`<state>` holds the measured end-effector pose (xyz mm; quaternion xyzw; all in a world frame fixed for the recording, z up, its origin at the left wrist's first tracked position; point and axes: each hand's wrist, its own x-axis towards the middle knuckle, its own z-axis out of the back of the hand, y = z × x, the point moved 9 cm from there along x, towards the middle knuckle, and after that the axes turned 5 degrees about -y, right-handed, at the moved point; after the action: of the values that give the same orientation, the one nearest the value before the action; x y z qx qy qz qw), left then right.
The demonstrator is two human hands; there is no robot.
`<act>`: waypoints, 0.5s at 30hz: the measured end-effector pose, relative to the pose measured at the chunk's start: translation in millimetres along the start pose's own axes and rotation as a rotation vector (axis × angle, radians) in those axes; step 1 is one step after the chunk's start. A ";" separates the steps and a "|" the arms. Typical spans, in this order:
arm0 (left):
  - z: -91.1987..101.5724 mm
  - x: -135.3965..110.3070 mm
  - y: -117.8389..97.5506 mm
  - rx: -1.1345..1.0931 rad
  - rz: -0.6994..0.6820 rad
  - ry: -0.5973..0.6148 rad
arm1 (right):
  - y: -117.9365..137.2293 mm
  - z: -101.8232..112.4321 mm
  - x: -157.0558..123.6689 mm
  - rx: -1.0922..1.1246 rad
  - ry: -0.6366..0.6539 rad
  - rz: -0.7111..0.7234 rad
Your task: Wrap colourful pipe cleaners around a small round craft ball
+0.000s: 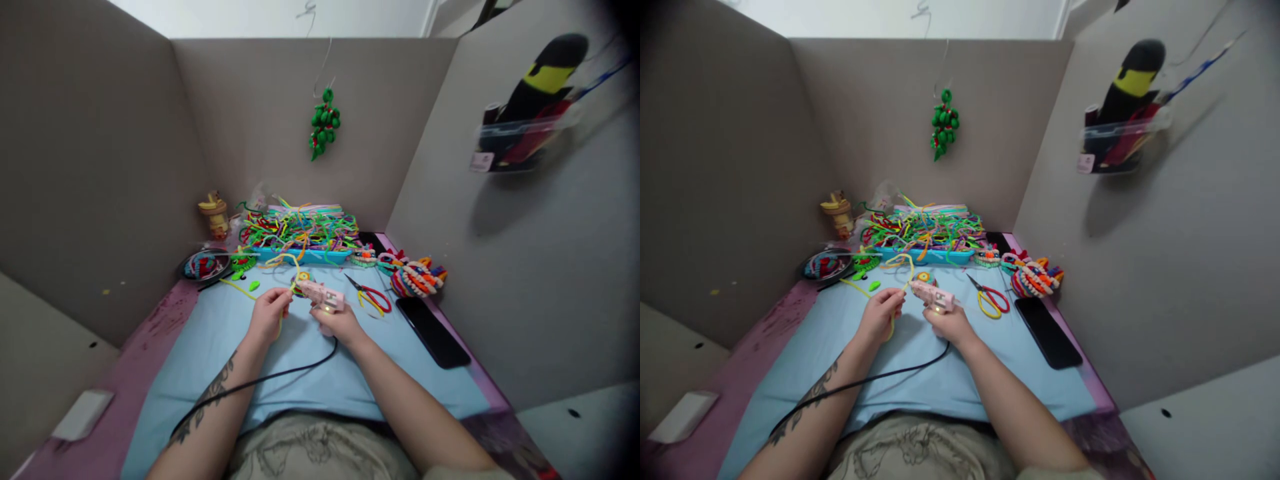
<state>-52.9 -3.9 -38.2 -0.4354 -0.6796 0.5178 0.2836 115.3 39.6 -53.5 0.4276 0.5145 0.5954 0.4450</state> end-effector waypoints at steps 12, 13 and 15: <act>1.5 0.5 1.4 -0.033 0.017 -0.005 | 11.8 -3.3 -2.5 -0.036 0.046 0.056; 1.3 0.4 1.2 -0.034 0.016 -0.004 | 12.6 -3.3 -2.8 -0.039 0.046 0.054; 0.9 0.3 0.4 -0.034 0.009 0.000 | 14.1 -2.8 -3.5 -0.014 0.039 0.050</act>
<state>-53.6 -4.0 -38.9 -0.4433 -0.6863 0.5075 0.2738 112.1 34.4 -40.0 0.4256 0.5081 0.6181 0.4226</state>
